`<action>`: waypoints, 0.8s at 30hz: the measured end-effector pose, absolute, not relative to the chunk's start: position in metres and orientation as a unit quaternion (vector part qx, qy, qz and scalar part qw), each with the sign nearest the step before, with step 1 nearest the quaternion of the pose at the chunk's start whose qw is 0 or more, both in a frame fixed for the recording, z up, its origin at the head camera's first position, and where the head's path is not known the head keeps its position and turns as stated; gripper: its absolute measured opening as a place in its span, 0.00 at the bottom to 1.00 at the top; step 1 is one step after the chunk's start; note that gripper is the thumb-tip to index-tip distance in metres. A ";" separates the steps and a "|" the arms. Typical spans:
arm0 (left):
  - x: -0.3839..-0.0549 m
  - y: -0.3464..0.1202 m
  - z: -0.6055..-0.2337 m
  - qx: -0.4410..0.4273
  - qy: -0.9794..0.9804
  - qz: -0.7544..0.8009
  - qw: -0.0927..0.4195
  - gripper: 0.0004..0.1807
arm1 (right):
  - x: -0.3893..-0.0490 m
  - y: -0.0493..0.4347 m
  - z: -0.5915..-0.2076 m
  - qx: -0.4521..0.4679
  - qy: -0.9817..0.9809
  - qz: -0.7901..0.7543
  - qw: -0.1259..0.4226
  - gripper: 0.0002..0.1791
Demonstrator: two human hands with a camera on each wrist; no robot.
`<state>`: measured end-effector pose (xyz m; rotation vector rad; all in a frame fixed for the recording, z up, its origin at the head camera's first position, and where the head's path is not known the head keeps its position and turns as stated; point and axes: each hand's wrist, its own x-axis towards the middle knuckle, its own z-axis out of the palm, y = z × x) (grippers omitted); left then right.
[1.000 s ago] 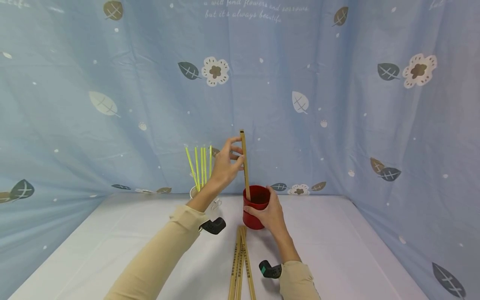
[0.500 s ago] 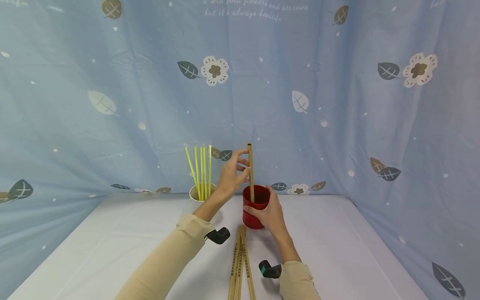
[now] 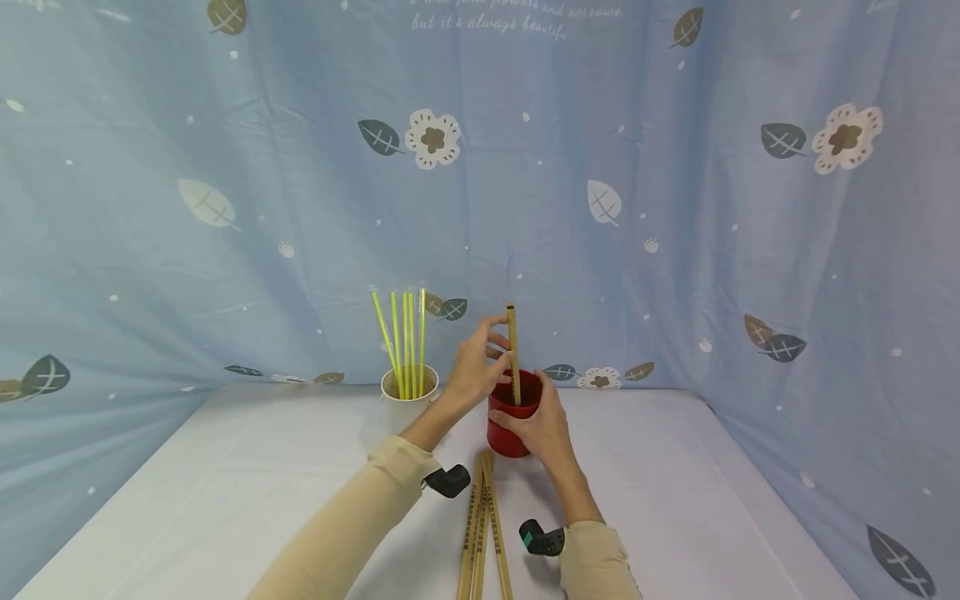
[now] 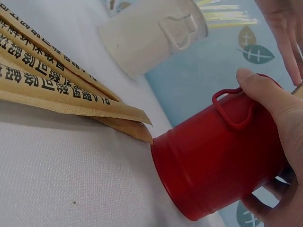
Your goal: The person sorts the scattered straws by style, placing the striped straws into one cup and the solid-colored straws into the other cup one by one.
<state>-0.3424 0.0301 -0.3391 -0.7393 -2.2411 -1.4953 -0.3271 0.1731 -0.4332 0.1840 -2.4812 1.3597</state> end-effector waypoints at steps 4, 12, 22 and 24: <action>-0.343 0.032 -0.343 -0.254 -0.795 -0.528 0.159 0.27 | -0.327 0.173 -0.434 0.060 -0.865 0.474 0.150 0.59; -0.345 0.033 -0.350 -0.249 -0.805 -0.518 0.147 0.26 | -0.326 0.174 -0.434 0.069 -0.860 0.480 0.157 0.58; -0.347 0.032 -0.359 -0.253 -0.805 -0.520 0.138 0.24 | -0.328 0.174 -0.434 0.078 -0.860 0.477 0.166 0.56; -0.348 0.032 -0.360 -0.252 -0.803 -0.522 0.138 0.24 | -0.328 0.174 -0.434 0.077 -0.860 0.477 0.166 0.56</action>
